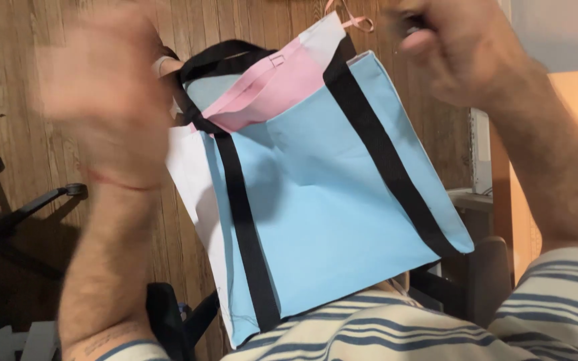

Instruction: Trimming excess threads and adjusting straps on finished bags using scissors.

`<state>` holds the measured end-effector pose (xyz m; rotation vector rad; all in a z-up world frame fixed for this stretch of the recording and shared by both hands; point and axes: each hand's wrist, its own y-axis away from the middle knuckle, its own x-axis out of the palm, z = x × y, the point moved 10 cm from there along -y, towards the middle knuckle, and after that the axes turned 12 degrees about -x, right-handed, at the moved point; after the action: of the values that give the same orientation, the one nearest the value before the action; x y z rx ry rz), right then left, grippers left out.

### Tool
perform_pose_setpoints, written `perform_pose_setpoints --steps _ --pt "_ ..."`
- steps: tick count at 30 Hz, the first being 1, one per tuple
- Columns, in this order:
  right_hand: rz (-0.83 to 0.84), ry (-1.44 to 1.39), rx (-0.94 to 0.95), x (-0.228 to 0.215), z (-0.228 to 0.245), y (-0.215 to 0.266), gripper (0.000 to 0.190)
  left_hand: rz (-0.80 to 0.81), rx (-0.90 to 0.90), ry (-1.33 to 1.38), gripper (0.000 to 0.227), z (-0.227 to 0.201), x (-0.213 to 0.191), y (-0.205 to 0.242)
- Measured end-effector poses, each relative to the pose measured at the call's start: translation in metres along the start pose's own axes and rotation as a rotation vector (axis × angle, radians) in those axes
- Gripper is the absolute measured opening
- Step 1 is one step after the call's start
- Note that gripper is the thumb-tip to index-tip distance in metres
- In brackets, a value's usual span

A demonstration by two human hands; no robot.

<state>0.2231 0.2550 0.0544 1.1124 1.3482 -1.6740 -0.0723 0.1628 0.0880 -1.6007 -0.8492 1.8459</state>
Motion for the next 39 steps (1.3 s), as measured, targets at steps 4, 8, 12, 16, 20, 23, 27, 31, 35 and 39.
perform_pose_setpoints --steps 4,8,12,16,20,23,27,31,35,39 --pt "-0.139 -0.420 0.298 0.012 -0.023 0.023 0.027 0.012 -0.099 -0.269 0.023 0.060 0.036 0.027" --pt "-0.213 -0.675 0.160 -0.006 0.014 -0.031 0.035 0.399 -0.091 0.660 0.013 -0.037 0.015 0.001" --pt "-0.127 -0.614 0.185 0.003 0.023 -0.039 0.038 0.457 0.106 0.895 0.027 -0.115 0.003 -0.004" --pt "-0.165 -0.733 0.114 -0.002 0.033 -0.041 0.037 0.843 -0.027 1.044 0.037 -0.142 0.032 -0.004" --pt "-0.260 -0.645 0.032 -0.022 0.056 -0.047 0.043 0.882 -0.267 1.411 0.027 -0.137 0.045 0.022" --pt "-0.296 -0.486 -0.007 -0.026 0.070 -0.042 0.044 0.462 -0.151 1.414 0.025 -0.117 0.002 0.016" --pt "-0.359 -0.260 -0.097 -0.029 0.087 -0.035 0.046 1.189 -0.146 1.865 0.015 -0.141 0.000 0.058" --pt "-0.469 -0.241 -0.065 -0.023 0.077 -0.019 0.049 -0.148 0.936 1.037 0.041 -0.136 -0.109 0.121" --pt "-0.628 -0.163 -0.054 -0.030 0.074 0.000 0.053 0.286 0.995 0.731 0.056 -0.158 -0.101 0.162" --pt "-0.657 0.039 -0.190 -0.034 0.095 0.008 0.051 0.637 0.565 0.513 0.067 -0.092 -0.082 0.143"
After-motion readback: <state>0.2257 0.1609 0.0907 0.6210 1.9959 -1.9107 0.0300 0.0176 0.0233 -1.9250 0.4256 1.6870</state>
